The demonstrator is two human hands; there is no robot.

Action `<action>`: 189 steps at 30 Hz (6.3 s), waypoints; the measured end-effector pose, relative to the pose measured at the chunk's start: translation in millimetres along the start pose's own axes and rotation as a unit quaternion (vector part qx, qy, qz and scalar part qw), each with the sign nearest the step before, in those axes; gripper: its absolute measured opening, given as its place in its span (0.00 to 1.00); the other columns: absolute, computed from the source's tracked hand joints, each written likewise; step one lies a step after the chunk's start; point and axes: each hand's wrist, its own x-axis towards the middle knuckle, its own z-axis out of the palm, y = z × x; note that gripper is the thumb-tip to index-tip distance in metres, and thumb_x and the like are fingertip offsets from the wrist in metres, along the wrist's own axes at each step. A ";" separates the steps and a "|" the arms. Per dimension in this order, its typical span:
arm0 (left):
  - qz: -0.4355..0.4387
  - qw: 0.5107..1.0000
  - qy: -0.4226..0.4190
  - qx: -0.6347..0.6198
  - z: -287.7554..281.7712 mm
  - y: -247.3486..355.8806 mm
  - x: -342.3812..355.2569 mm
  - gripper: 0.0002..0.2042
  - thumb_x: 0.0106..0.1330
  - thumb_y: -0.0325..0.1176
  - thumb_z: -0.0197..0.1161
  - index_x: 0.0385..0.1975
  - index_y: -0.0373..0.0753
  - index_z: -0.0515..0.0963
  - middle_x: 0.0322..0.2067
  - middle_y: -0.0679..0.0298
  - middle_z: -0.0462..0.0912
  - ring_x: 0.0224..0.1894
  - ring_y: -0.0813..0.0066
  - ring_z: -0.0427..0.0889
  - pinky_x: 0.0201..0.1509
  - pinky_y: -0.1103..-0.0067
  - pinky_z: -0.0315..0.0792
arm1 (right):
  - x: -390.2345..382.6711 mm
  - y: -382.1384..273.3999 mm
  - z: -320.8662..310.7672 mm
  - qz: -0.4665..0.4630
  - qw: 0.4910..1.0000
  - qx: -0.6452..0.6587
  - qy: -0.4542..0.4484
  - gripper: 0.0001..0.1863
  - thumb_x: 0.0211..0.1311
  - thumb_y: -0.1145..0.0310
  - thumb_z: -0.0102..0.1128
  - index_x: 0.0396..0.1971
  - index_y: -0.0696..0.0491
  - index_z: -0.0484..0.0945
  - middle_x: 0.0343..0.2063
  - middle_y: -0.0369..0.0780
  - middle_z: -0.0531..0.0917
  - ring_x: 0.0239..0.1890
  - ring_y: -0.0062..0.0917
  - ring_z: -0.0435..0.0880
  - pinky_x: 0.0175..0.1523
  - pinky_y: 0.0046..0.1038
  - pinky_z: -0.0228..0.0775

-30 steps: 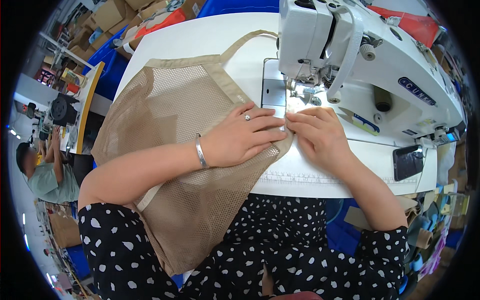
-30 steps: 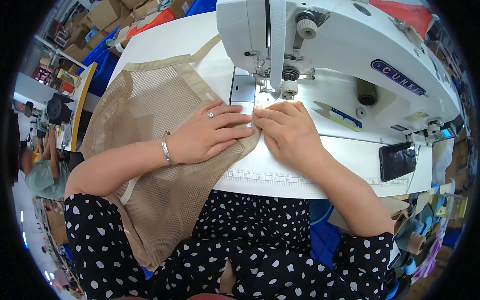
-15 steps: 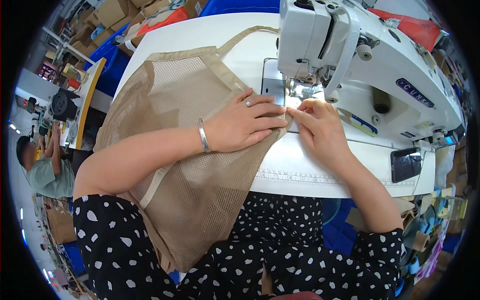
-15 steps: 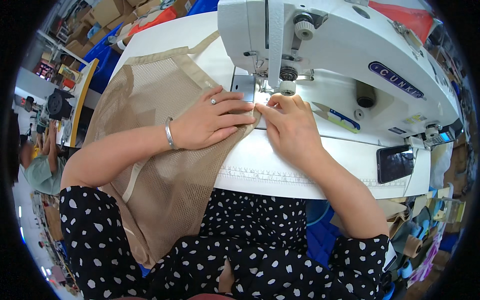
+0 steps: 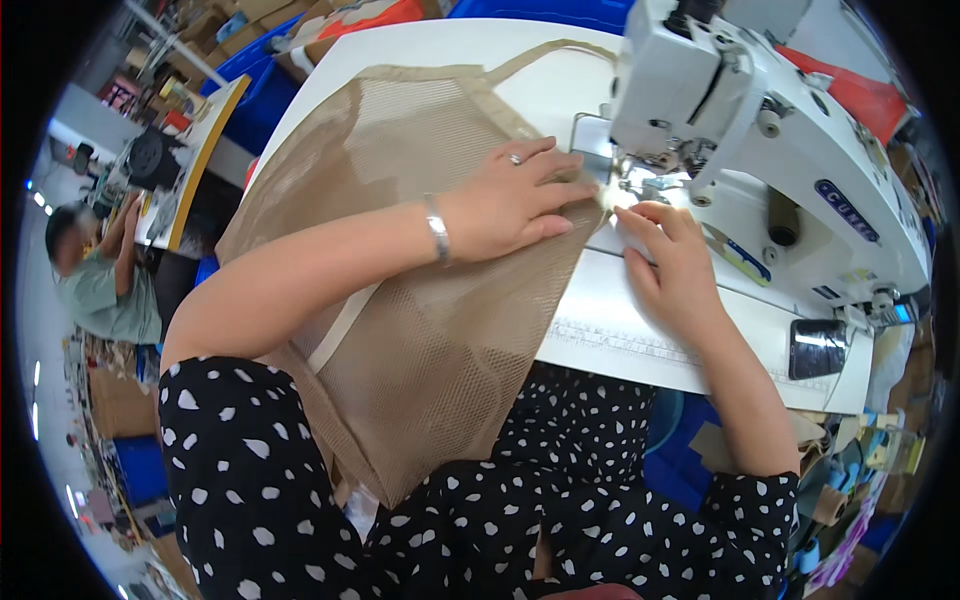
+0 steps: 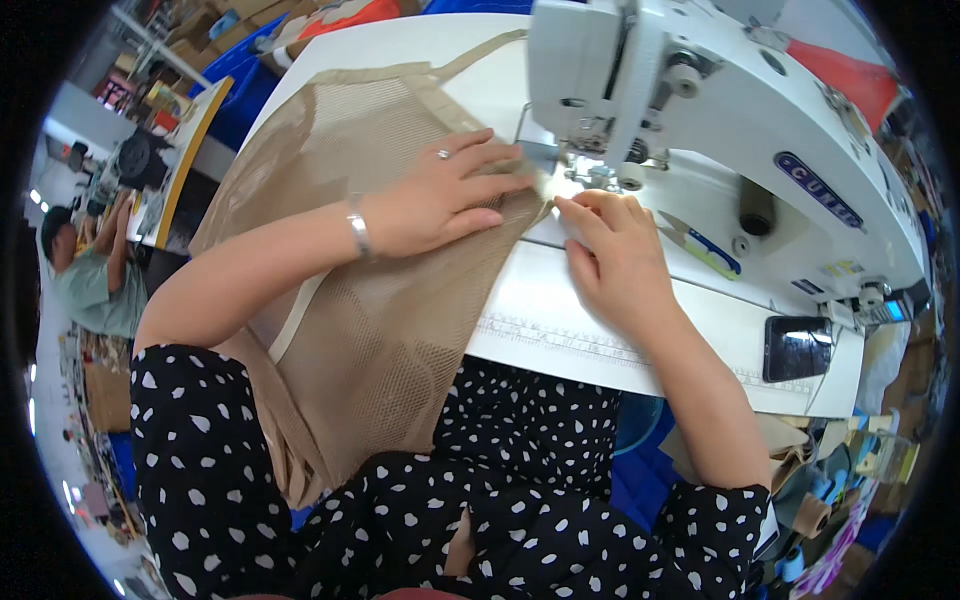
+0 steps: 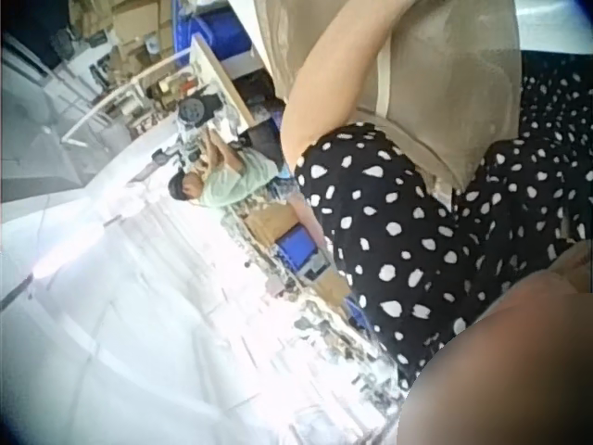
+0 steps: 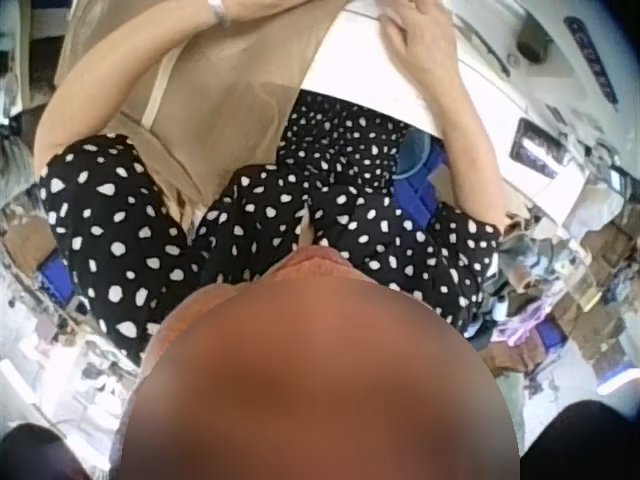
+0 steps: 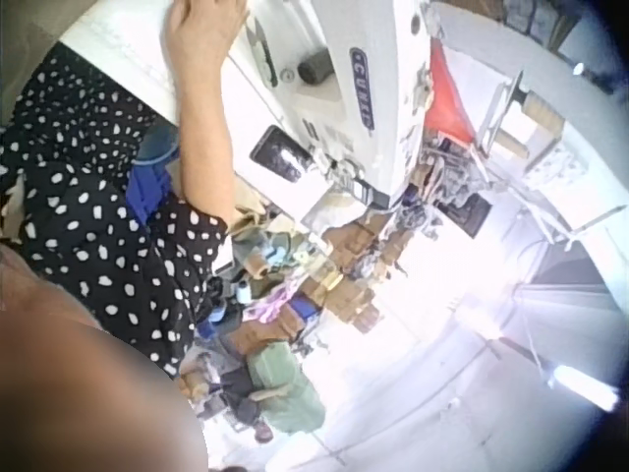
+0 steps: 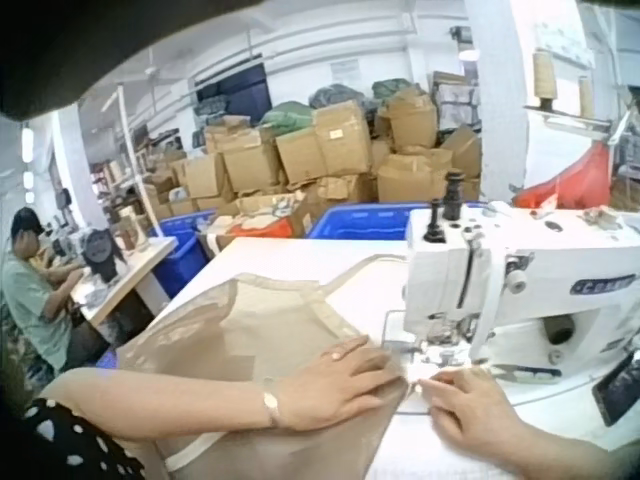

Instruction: Sewing fabric straps and edging onto a mesh bag using an industrial sewing machine.

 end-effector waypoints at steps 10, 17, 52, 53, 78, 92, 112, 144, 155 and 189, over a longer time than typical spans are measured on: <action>-0.430 0.799 0.257 0.332 -96.1 25.2 -351.0 0.35 0.61 0.23 0.60 0.73 0.36 0.61 0.73 0.47 0.59 0.75 0.48 0.58 0.76 0.65 0.55 | -3.2 -39.9 -6.4 -0.203 0.975 -0.027 -0.090 0.40 0.49 0.56 0.76 0.65 0.43 0.73 0.67 0.41 0.71 0.58 0.39 0.75 0.63 0.42 0.67; -0.335 0.880 0.198 0.274 43.5 106.4 -375.5 0.52 0.56 0.39 0.74 0.78 0.45 0.45 0.77 0.43 0.46 0.75 0.32 0.50 0.74 0.45 0.50 | 11.3 -66.0 19.3 -0.191 0.978 -0.083 0.000 0.31 0.42 0.58 0.76 0.50 0.50 0.78 0.52 0.38 0.78 0.49 0.37 0.77 0.51 0.38 0.73; 0.175 0.906 0.156 0.351 -132.7 118.0 -45.8 0.24 0.65 0.38 0.61 0.59 0.34 0.76 0.56 0.51 0.81 0.58 0.57 0.79 0.72 0.67 0.61 | -20.5 -116.6 13.2 -0.180 0.971 0.070 0.141 0.20 0.58 0.73 0.56 0.51 0.64 0.78 0.53 0.49 0.82 0.58 0.39 0.81 0.63 0.41 0.72; 0.105 0.945 0.085 0.299 -109.9 117.8 -33.3 0.23 0.64 0.38 0.60 0.58 0.34 0.76 0.53 0.52 0.82 0.56 0.58 0.81 0.70 0.68 0.64 | -33.4 -117.3 13.7 -0.186 0.978 0.058 0.068 0.21 0.58 0.73 0.55 0.52 0.65 0.77 0.54 0.49 0.81 0.59 0.40 0.80 0.65 0.41 0.71; -0.096 0.986 -0.068 -0.117 13.0 67.2 2.8 0.20 0.67 0.36 0.63 0.58 0.39 0.76 0.56 0.55 0.79 0.58 0.55 0.77 0.61 0.64 0.71 | -82.2 -78.4 -12.3 -0.163 0.986 0.021 -0.022 0.16 0.52 0.73 0.62 0.42 0.61 0.83 0.47 0.45 0.84 0.51 0.34 0.85 0.57 0.35 0.76; -0.009 0.980 -0.126 0.153 36.6 61.0 91.4 0.08 0.67 0.28 0.55 0.40 0.32 0.78 0.37 0.52 0.85 0.36 0.61 0.90 0.34 0.71 0.83 | -85.9 -67.1 -0.2 -0.175 0.983 0.060 0.016 0.17 0.45 0.69 0.64 0.36 0.63 0.80 0.46 0.49 0.83 0.47 0.34 0.85 0.57 0.34 0.77; -0.087 0.985 0.008 0.148 4.0 61.3 32.7 0.13 0.67 0.32 0.58 0.47 0.34 0.76 0.48 0.52 0.80 0.55 0.57 0.80 0.60 0.64 0.74 | -84.7 -73.6 -5.6 -0.176 0.983 0.052 0.003 0.18 0.51 0.70 0.62 0.42 0.63 0.80 0.47 0.47 0.83 0.49 0.34 0.85 0.57 0.32 0.76; 0.054 0.994 -0.093 0.022 -11.1 47.2 33.0 0.17 0.65 0.48 0.63 0.45 0.43 0.86 0.55 0.57 0.82 0.62 0.58 0.75 0.70 0.58 0.62 | -39.8 -36.4 -11.2 -0.220 0.975 0.006 -0.011 0.08 0.51 0.70 0.62 0.30 0.58 0.79 0.43 0.48 0.86 0.47 0.37 0.87 0.54 0.37 0.80; 0.075 0.994 -0.058 0.053 0.4 43.6 32.9 0.16 0.67 0.42 0.62 0.49 0.41 0.82 0.55 0.61 0.82 0.59 0.65 0.77 0.65 0.62 0.65 | -13.6 -3.3 -2.6 -0.293 0.955 -0.045 0.023 0.10 0.48 0.68 0.60 0.29 0.58 0.77 0.35 0.47 0.84 0.43 0.37 0.87 0.50 0.36 0.81; -0.061 0.998 -0.031 0.008 44.2 42.1 -4.8 0.29 0.69 0.41 0.59 0.71 0.46 0.66 0.75 0.64 0.58 0.77 0.57 0.51 0.76 0.55 0.50 | 16.1 17.4 6.5 -0.035 0.999 0.009 0.018 0.10 0.59 0.75 0.65 0.41 0.57 0.84 0.49 0.41 0.87 0.50 0.39 0.84 0.52 0.36 0.77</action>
